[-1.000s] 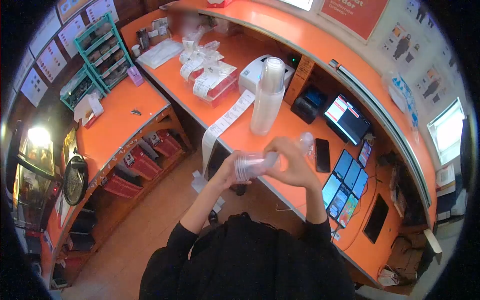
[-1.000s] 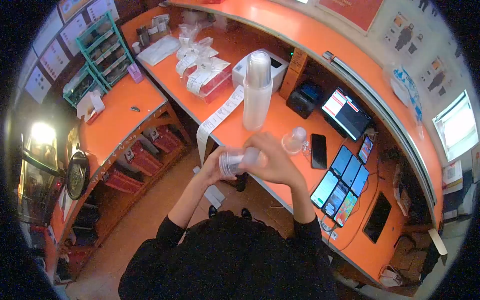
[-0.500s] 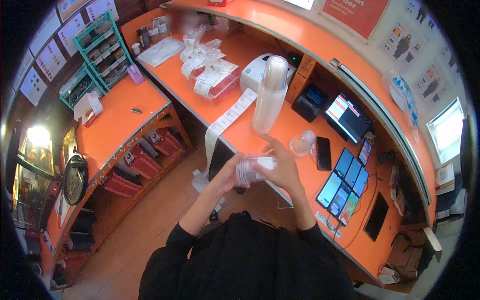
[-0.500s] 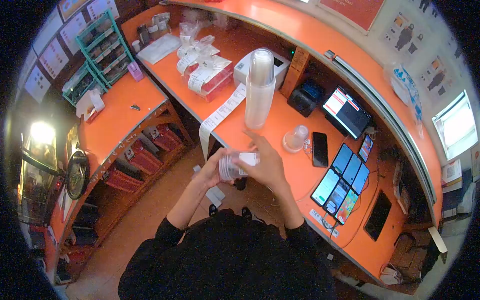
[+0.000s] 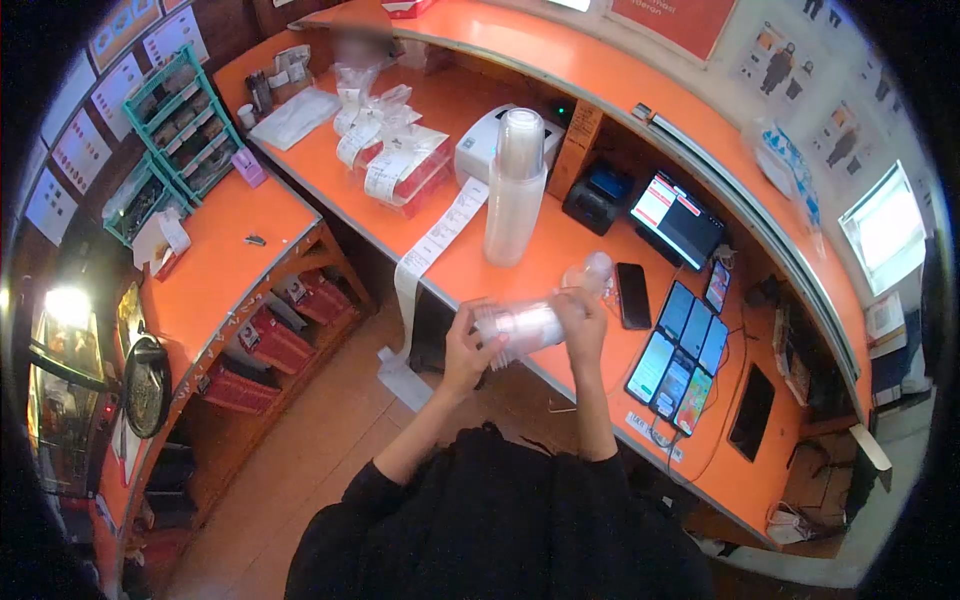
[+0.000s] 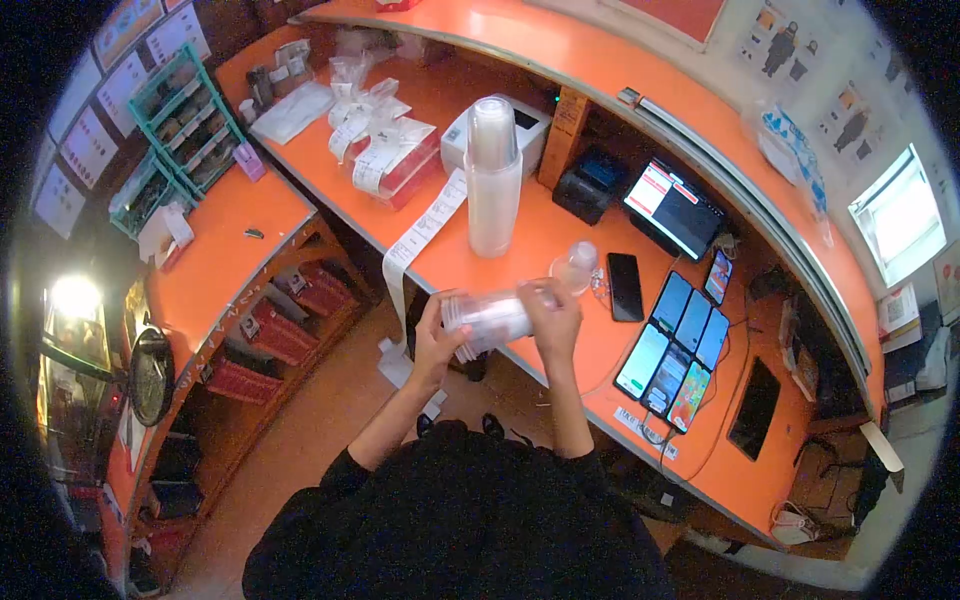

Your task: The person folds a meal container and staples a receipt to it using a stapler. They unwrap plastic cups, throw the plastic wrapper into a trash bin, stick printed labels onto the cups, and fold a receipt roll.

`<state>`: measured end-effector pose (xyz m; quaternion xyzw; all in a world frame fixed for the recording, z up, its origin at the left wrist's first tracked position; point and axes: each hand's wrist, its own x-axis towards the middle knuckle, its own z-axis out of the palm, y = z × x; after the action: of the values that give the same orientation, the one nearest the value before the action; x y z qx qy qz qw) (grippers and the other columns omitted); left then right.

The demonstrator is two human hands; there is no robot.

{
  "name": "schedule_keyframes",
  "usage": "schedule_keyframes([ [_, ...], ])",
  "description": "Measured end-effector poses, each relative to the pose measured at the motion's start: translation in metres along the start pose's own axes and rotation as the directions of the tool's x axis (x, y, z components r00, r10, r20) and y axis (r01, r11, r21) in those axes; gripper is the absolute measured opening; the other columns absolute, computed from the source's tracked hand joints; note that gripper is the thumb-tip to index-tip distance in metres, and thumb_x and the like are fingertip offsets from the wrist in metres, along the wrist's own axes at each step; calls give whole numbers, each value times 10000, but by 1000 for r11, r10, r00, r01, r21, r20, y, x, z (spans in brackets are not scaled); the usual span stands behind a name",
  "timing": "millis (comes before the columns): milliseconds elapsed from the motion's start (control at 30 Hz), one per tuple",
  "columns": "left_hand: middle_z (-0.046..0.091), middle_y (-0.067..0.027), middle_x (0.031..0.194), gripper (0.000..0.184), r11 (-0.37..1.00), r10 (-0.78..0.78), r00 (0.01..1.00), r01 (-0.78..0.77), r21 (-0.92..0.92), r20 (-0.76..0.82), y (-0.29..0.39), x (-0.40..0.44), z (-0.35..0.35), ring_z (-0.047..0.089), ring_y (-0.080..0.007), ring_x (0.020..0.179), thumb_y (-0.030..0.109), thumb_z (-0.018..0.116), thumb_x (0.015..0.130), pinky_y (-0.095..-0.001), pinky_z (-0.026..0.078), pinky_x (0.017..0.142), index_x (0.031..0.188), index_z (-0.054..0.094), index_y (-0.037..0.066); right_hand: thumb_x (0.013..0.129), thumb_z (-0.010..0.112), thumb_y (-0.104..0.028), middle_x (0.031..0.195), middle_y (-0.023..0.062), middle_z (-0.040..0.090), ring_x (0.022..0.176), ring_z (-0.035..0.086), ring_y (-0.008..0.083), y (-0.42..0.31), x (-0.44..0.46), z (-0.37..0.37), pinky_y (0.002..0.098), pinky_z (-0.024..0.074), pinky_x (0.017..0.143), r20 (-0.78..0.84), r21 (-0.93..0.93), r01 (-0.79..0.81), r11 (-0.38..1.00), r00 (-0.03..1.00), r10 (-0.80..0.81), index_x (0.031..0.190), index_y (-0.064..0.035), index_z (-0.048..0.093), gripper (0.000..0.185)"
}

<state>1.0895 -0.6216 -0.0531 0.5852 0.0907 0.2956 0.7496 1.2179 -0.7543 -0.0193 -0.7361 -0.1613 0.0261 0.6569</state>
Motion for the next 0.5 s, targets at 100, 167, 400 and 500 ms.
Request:
schedule_keyframes([
  [100, 517, -117, 1146, 469, 970, -127, 990, 109, -216, -67, -9, -5, -12, 568, -237, 1064, 289, 625, 845, -346, 479, 926, 1202, 468, 29, 811, 721, -235, 774, 37, 643, 658, 600, 126, 10, 40, -45, 283, 475, 555, -274, -298, 234, 925, 908, -318, 852, -57, 654, 194],
  [167, 557, -136, 1175, 583, 874, -326, 941, 264, -409, -89, -26, -3, -30, 590, -290, 1076, 447, 547, 861, -436, 521, 895, 1284, 425, 64, 791, 720, -281, 829, 113, 636, 745, 632, 247, -37, 51, -60, 362, 499, 665, -342, -559, 198, 805, 829, -442, 900, -74, 624, 253],
  [400, 501, -106, 1267, 655, 587, -503, 858, 425, -690, 101, -49, -4, -32, 566, -272, 1095, 547, 534, 860, -402, 442, 920, 1348, 362, 146, 798, 653, -451, 1036, 159, 575, 957, 591, 330, 39, 106, -39, 444, 489, 741, 145, -907, 277, 316, 913, -382, 1159, -135, 585, 485],
  [500, 482, -112, 1294, 678, 664, -565, 824, 480, -572, 36, -70, -3, -23, 502, -244, 1164, 447, 669, 834, -372, 445, 951, 1330, 373, 92, 835, 616, -449, 1068, 197, 554, 1048, 542, 347, 59, 99, -34, 486, 447, 820, 179, -941, 230, 248, 961, -212, 1222, -156, 567, 488],
])
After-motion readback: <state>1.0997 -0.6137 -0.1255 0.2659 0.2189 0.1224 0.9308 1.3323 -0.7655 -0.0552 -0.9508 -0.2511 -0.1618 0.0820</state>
